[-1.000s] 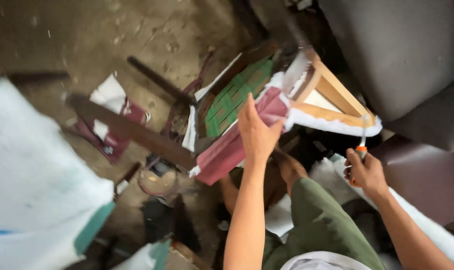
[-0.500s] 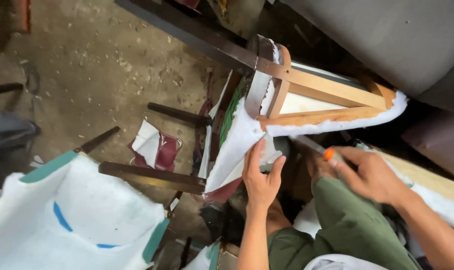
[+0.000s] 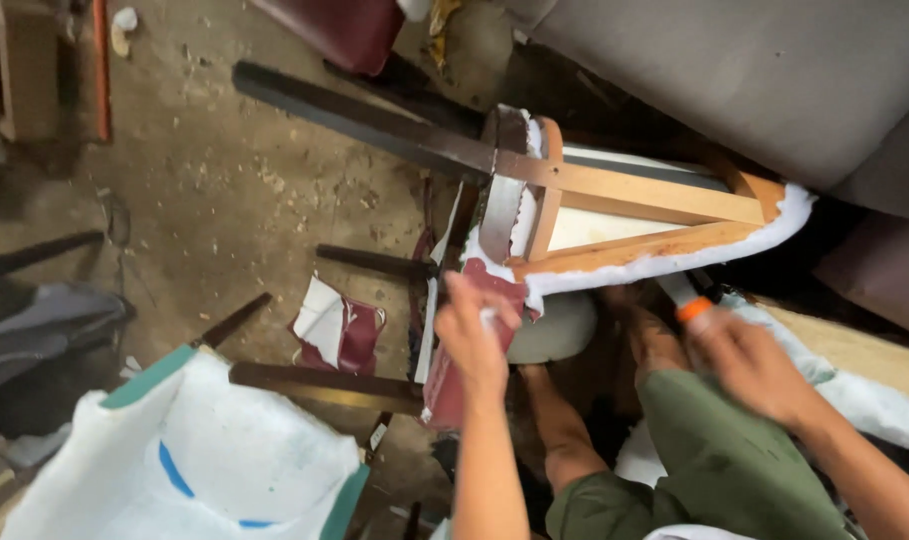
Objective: Removing old fabric and staples from a chair frame using a screwdriver as a pry tool.
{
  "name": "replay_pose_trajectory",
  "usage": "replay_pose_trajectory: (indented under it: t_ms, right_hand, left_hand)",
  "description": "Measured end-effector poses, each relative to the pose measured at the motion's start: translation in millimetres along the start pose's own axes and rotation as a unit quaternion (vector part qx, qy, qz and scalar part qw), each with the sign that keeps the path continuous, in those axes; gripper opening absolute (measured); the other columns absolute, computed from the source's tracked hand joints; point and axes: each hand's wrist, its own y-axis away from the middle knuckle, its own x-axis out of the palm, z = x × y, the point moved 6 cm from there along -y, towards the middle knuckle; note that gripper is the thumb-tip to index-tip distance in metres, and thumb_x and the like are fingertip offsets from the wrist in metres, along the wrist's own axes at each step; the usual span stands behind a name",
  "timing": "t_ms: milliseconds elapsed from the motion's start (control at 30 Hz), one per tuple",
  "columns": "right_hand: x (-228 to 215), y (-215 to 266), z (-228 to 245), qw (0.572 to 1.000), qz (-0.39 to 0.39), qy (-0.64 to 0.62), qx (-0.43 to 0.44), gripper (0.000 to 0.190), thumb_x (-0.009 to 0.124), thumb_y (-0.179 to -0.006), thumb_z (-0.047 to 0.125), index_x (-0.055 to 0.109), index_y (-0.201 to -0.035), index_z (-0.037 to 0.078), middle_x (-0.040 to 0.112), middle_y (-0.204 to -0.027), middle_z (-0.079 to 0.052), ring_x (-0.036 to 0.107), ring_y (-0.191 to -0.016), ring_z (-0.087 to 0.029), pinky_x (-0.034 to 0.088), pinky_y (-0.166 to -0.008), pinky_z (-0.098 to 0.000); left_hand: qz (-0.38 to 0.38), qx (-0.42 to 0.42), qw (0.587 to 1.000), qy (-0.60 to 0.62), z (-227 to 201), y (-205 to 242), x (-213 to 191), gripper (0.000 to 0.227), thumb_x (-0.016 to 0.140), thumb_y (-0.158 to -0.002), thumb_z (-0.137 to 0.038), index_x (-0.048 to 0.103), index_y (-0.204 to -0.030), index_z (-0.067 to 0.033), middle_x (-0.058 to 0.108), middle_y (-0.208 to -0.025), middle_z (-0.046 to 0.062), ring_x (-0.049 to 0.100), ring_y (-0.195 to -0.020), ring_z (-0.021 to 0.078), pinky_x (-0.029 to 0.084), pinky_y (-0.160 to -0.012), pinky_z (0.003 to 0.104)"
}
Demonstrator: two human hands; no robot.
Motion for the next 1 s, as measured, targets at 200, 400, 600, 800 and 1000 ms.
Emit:
replay_pose_trajectory:
  t_ms: [200, 400, 600, 800, 1000]
  right_hand:
    - [-38.5, -93.4, -146.0, 0.862, -0.357, -0.344, 0.106, 0.045, 0.076, -0.101, 0.051, 0.062, -0.093, 0.009, 0.064, -0.075, -0.007, 0.064, -0.064, -0.012, 0.046, -0.045, -0.0271]
    - [-35.9, -158.3, -152.8, 0.799, -0.394, -0.406, 0.206, 0.058, 0.094, -0.078, 0.05, 0.06, -0.11, 0.015, 0.07, -0.086, -0.005, 0.063, -0.053, -0.014, 0.06, -0.042, -0.0462]
    - [-22.3, -139.2, -119.6, 0.666, -0.361, -0.587, 0.286, 0.066, 0.092, -0.076, 0.035, 0.039, -0.114, 0.02, 0.067, -0.117, -0.007, 0.073, -0.1, -0.021, 0.061, -0.08, -0.0638]
    - [15.0, -143.1, -186.4, 0.614, -0.368, -0.665, 0.21, 0.042, 0.088, -0.075, 0.024, 0.06, -0.107, 0.024, 0.081, -0.104, 0.009, 0.079, -0.084, -0.007, 0.068, -0.068, -0.0387]
    - [62.0, -78.8, -158.9, 0.716, -0.278, -0.627, 0.127, 0.022, 0.074, -0.086, 0.03, 0.064, -0.104, 0.036, 0.071, -0.093, 0.021, 0.067, -0.076, 0.006, 0.044, -0.045, -0.0132]
  left_hand:
    - [0.169, 0.221, 0.85, -0.447, -69.2, -103.9, 80.6, 0.047, 0.048, -0.092, -0.011, 0.047, -0.139, -0.0051, 0.07, -0.11, 0.006, 0.058, -0.109, 0.0292, 0.043, -0.098, 0.044]
    - [0.207, 0.315, 0.415, -0.828, -4.5, -223.6, 122.7, 0.074, 0.078, -0.066, -0.014, 0.048, -0.133, -0.0057, 0.048, -0.139, 0.019, 0.036, -0.139, 0.0359, 0.03, -0.11, 0.06]
    - [0.271, 0.175, 0.357, -0.877, 5.8, -220.5, 108.7, 0.032, 0.076, -0.077, -0.016, 0.07, -0.108, -0.0188, 0.066, -0.119, 0.006, 0.044, -0.133, 0.0301, 0.013, -0.123, 0.057]
    - [0.294, 0.258, 0.363, -0.846, 9.2, -180.0, 56.2, 0.034, 0.073, -0.075, -0.019, 0.066, -0.108, -0.0159, 0.068, -0.108, 0.006, 0.054, -0.117, 0.0287, 0.038, -0.103, 0.044]
    - [0.229, 0.366, 0.368, -0.823, -35.3, -101.1, -71.6, 0.016, 0.07, -0.068, -0.012, 0.068, -0.081, -0.0216, 0.069, -0.084, 0.002, 0.063, -0.091, 0.0268, 0.052, -0.07, 0.039]
